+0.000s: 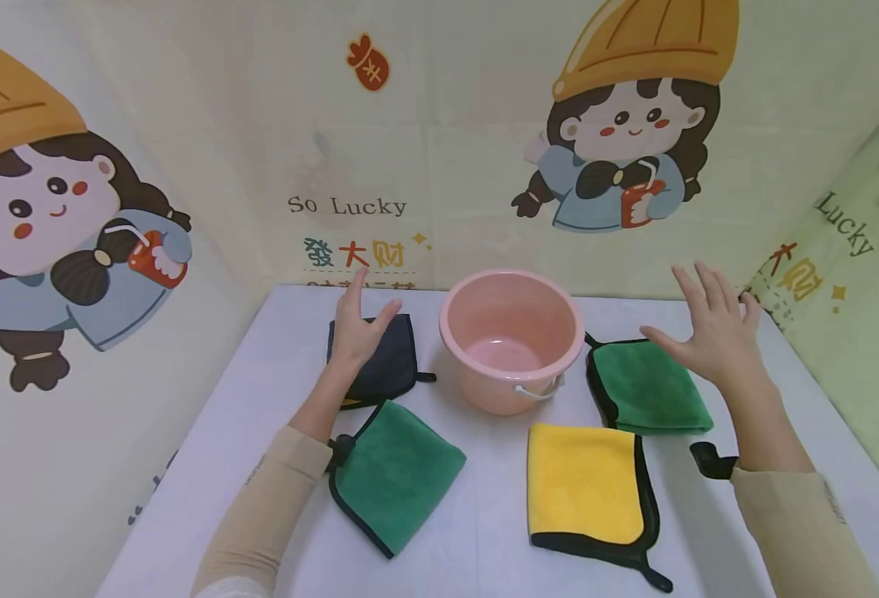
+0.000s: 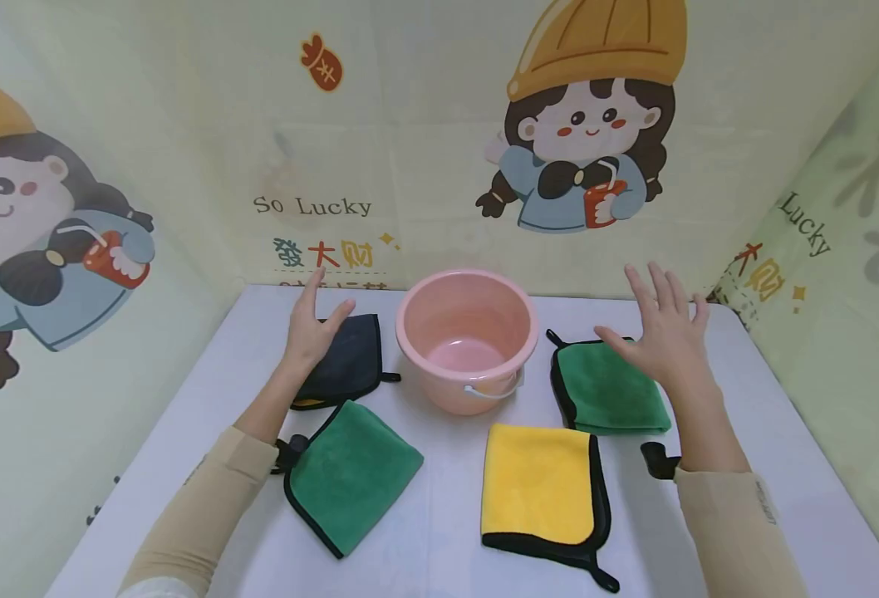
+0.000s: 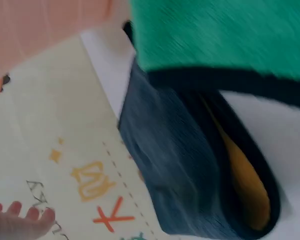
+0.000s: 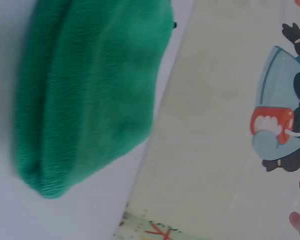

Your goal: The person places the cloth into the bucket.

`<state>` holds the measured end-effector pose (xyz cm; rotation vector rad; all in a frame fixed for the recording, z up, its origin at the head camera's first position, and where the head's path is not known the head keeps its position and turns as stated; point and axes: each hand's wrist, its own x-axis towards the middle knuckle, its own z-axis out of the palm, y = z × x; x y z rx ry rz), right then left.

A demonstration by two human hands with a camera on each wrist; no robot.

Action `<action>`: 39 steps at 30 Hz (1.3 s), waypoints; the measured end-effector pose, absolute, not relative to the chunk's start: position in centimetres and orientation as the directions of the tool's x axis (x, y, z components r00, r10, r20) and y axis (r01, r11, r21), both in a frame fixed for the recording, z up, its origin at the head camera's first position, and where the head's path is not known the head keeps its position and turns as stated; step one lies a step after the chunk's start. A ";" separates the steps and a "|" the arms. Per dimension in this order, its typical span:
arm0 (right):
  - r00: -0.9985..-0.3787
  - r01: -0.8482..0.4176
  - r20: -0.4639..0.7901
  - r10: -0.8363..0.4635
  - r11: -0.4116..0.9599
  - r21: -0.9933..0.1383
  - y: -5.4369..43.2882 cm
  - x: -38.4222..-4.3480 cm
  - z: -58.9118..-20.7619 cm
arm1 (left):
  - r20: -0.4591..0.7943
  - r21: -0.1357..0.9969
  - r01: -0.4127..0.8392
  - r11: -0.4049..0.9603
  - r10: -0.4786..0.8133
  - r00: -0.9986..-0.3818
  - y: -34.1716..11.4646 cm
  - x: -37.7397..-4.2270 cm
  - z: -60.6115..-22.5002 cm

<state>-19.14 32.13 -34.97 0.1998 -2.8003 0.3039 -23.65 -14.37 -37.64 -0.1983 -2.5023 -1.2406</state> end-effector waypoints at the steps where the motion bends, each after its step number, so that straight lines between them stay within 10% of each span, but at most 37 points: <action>1: -0.939 -0.171 0.329 -0.104 0.968 -0.182 32.4 -18.9 -35.3 | 0.345 0.801 0.273 0.533 -0.037 -0.938 -14.0 -23.5 -37.4; 7: -0.949 -0.145 0.303 -0.090 0.975 -0.166 33.9 -17.4 -38.4 | 0.095 0.980 0.087 0.177 -0.034 -0.995 -11.9 -23.0 -36.5; 16: -0.976 -0.122 0.201 -0.088 0.979 -0.165 35.1 -16.0 -43.1 | -0.187 0.962 -0.198 -0.189 0.078 -0.979 -9.5 -22.5 -36.3; 39: -0.991 -0.079 -0.091 -0.094 0.985 -0.155 34.2 -16.4 -46.3 | -0.292 0.943 -0.312 -0.112 0.165 -0.942 -7.5 -22.5 -36.9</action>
